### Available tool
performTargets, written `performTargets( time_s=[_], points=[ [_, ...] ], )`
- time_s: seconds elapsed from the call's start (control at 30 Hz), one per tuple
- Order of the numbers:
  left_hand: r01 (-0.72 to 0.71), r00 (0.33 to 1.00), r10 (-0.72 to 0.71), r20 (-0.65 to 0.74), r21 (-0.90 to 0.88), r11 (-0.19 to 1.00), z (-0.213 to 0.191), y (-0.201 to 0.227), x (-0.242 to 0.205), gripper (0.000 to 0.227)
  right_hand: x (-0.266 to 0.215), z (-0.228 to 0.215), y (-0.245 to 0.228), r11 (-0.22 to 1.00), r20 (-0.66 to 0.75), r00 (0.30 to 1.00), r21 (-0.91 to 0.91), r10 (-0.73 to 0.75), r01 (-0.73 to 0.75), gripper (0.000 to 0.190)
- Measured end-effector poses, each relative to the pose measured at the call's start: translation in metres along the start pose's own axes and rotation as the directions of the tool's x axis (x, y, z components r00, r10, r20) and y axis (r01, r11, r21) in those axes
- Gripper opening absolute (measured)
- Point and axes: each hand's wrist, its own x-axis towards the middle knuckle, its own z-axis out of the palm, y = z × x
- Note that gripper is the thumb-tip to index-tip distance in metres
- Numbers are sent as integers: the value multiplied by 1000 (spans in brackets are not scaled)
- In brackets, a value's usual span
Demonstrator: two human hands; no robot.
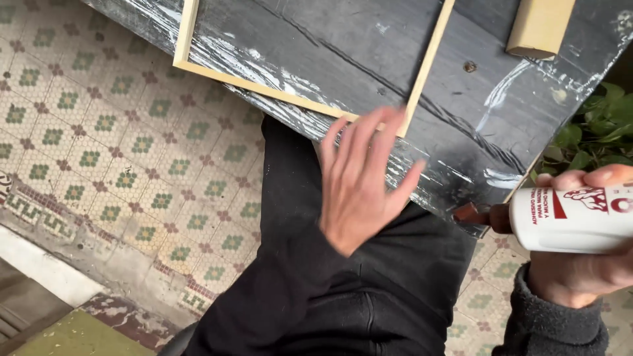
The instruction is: The person applies wood glue from a squeeze bottle along the edge of a wooden picture frame on the work table, then holds the frame and sands its edges and corners using a sanding block, working around the frame.
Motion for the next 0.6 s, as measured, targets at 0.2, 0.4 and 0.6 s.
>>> performTargets(
  time_s=[0.2,0.4,0.6],
  points=[
    [55,998,-59,31,125,991,64,-25,49,87,-6,2,-14,993,-46,999,113,25,-20,73],
    [89,984,-106,144,124,988,-4,-15,5,82,-22,53,-19,978,-115,989,200,90,-66,71],
    [109,994,-109,-12,143,984,-40,-55,-8,79,12,108,-26,985,77,983,-28,-169,172,77]
  ],
)
